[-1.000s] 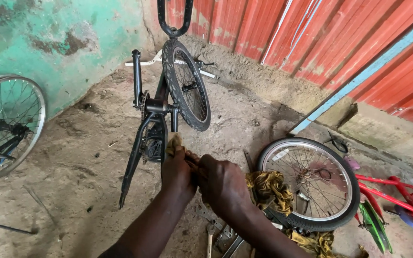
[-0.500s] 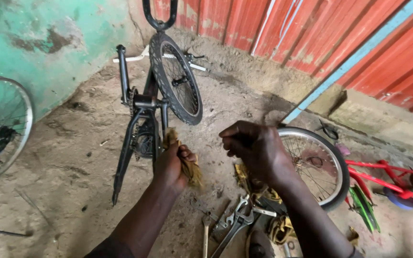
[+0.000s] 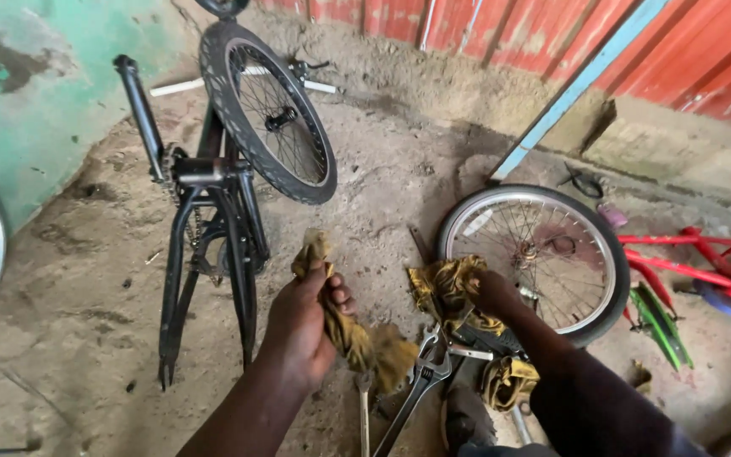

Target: Cleaning a bicycle wheel hub with a cloth, applying grease, and installing ball bearings into the hub assembly.

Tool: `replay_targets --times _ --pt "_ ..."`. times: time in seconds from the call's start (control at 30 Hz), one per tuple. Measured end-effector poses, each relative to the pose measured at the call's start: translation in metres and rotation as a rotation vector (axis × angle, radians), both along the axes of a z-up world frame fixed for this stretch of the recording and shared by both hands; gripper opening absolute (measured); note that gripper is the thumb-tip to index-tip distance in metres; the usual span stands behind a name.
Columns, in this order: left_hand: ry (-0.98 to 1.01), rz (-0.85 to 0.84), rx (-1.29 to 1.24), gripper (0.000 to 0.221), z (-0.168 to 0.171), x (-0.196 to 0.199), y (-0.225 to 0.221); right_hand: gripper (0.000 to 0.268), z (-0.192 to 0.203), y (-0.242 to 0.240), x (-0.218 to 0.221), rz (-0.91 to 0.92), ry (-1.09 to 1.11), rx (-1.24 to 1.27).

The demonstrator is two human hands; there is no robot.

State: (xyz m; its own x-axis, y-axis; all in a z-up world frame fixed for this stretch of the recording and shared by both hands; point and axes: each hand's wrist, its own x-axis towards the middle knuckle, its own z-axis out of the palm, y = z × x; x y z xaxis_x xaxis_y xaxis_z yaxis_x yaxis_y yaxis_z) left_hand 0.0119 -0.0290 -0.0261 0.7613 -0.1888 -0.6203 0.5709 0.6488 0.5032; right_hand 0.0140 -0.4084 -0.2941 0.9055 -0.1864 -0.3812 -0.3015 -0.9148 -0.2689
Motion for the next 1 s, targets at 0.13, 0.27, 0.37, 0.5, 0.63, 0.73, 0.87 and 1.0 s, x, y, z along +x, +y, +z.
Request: replay_targets --times 0.13,0.27,0.37,0.5,0.63,0.73,0.87,1.0 --pt "0.001 -0.010 -0.004 0.023 -0.008 0.000 0.001 0.095 -0.136 -0.033 -0.023 -0.093 0.000 -0.151" --pt "-0.025 -0.022 0.079 0.019 -0.010 -0.003 -0.003 0.041 -0.192 -0.041 -0.035 -0.145 -0.257 -0.232" --pt "-0.009 -0.028 0.100 0.016 -0.016 -0.002 -0.004 0.029 -0.135 -0.035 -0.027 -0.159 -0.006 -0.291" --pt "0.016 -0.009 0.081 0.017 -0.020 -0.001 -0.006 0.039 -0.035 -0.033 -0.038 -0.763 -0.402 0.429" --pt "0.023 -0.048 0.131 0.019 -0.005 -0.003 -0.010 0.053 0.028 -0.039 -0.060 -0.618 -0.703 0.211" --pt "0.012 -0.077 0.171 0.016 -0.005 -0.007 -0.011 0.048 0.036 -0.061 -0.085 -0.525 -0.653 0.171" --pt "-0.027 -0.108 0.104 0.016 -0.014 -0.010 -0.009 0.023 0.028 -0.115 -0.142 -0.677 -0.664 0.130" --pt "-0.144 -0.117 0.079 0.020 0.005 -0.021 -0.008 0.028 0.088 -0.108 -0.210 -0.936 -0.432 -0.192"
